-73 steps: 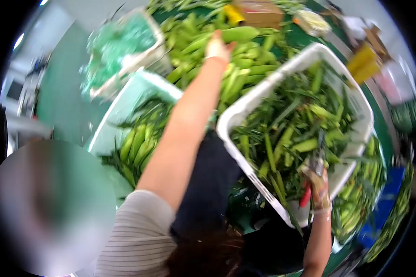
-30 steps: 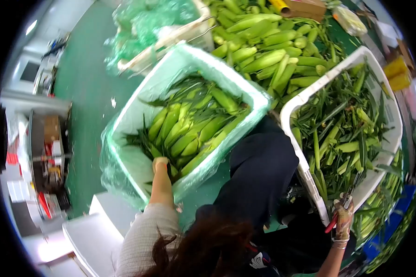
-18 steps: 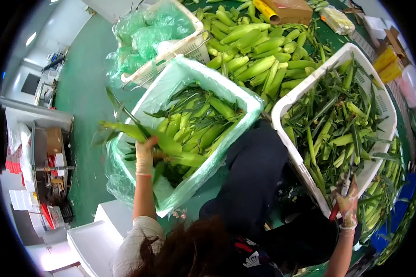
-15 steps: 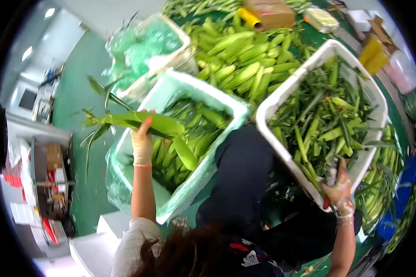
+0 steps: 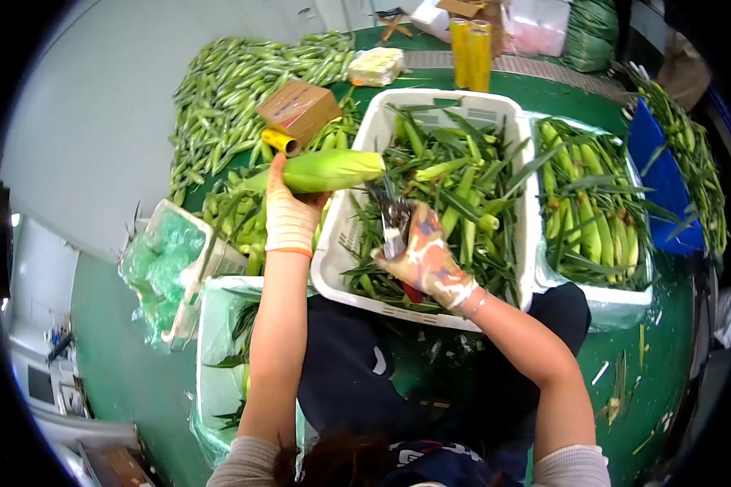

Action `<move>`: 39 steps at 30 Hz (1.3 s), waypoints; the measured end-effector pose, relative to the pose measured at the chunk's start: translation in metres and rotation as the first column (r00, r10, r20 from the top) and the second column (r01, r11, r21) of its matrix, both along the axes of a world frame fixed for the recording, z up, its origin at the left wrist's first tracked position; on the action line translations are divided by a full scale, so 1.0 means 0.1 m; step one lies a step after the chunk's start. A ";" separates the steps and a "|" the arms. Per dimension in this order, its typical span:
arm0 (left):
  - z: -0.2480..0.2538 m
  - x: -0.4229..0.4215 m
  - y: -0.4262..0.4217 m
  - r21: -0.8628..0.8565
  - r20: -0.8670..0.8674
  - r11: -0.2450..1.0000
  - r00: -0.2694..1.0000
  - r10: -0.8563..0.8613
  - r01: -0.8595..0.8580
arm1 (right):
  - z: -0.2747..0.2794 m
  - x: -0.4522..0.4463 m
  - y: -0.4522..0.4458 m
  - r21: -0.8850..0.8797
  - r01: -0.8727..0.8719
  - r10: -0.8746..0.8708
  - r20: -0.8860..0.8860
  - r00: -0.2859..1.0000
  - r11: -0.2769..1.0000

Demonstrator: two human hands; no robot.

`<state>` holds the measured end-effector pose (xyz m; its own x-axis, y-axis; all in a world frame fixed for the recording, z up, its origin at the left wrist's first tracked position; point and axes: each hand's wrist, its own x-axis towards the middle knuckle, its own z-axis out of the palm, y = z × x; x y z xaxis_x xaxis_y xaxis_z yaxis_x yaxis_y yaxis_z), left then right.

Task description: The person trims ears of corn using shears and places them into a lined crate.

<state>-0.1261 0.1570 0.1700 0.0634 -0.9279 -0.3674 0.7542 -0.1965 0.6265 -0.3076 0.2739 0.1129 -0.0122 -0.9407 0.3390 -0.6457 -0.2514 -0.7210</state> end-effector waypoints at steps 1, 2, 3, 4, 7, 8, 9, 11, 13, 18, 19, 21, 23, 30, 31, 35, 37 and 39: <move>-0.08 -0.10 -0.01 0.020 0.013 0.999 0.999 -0.046 0.046 | 0.00 -0.04 -0.04 -0.043 0.091 -0.095 -0.091 0.991 0.995; -0.16 -0.23 -0.02 0.041 -0.004 0.998 0.999 -0.051 0.051 | 0.03 -0.12 -0.08 0.018 0.084 -0.080 -0.182 0.980 0.996; -0.22 -0.33 -0.02 0.057 -0.001 0.997 0.998 -0.056 0.056 | 0.10 -0.17 -0.09 -0.018 0.071 -0.073 -0.174 0.982 0.997; -0.29 -0.40 -0.02 0.078 0.004 0.995 0.998 -0.060 0.059 | 0.13 -0.20 -0.08 -0.049 0.055 -0.063 -0.163 0.985 0.997; -0.48 -0.43 -0.04 0.069 0.119 0.994 0.989 -0.090 0.082 | 0.06 -0.33 -0.13 0.162 0.008 -0.008 0.001 1.000 0.987; -0.54 -0.41 -0.09 0.127 0.126 0.987 0.986 -0.111 0.095 | 0.06 -0.37 -0.11 0.253 -0.031 0.017 0.056 0.998 0.967; -0.62 -0.40 -0.17 0.121 0.082 0.990 0.993 -0.083 0.073 | -0.23 -0.39 -0.17 0.342 0.090 -0.107 0.030 0.994 0.935; -0.67 -0.32 -0.24 0.062 0.143 0.994 0.985 -0.096 0.088 | -0.35 -0.55 -0.07 0.538 -0.155 -0.064 0.367 0.928 0.828; -0.57 -0.28 -0.24 0.015 0.356 0.986 0.921 -0.160 0.166 | -0.35 -0.66 -0.02 0.659 -0.344 -0.144 0.568 0.810 0.669; -0.61 -0.51 -0.13 -0.040 0.497 0.971 0.847 -0.186 0.237 | -0.20 -0.66 -0.27 0.431 -0.110 -0.017 0.279 0.960 0.895; -0.58 -0.59 -0.06 -0.029 0.476 0.974 0.860 -0.185 0.226 | -0.17 -0.62 -0.29 0.404 -0.122 0.037 0.211 0.977 0.906; -0.48 -0.63 -0.01 0.036 0.479 0.970 0.848 -0.229 0.241 | -0.14 -0.58 -0.30 0.257 -0.188 0.160 0.123 0.979 0.948; -0.49 -0.61 0.02 0.017 0.459 0.968 0.858 -0.231 0.252 | -0.09 -0.59 -0.28 0.221 -0.125 0.133 -0.019 0.991 0.967; -0.56 -0.24 -0.12 -0.158 0.329 0.950 0.921 -0.206 0.269 | -0.47 -0.93 -0.33 0.470 -0.144 -0.080 0.425 0.902 0.871; -0.60 -0.14 -0.18 -0.180 0.490 0.949 0.860 -0.141 0.258 | -0.47 -0.99 -0.38 0.457 -0.039 -0.077 0.233 0.969 0.889; -0.69 0.07 -0.31 -0.114 0.906 0.913 0.417 -0.065 0.391 | -0.49 -1.02 -0.48 0.415 0.221 -0.022 -0.433 0.901 0.882; -0.79 0.01 -0.28 -0.194 0.927 0.819 0.375 -0.028 0.539 | -0.33 -0.91 -0.42 0.343 -0.028 0.170 -0.389 0.906 0.939; -0.69 -0.15 -0.12 -0.168 0.968 0.796 0.250 0.021 0.581 | -0.21 -0.83 -0.38 0.479 -0.154 0.230 -0.103 0.968 0.864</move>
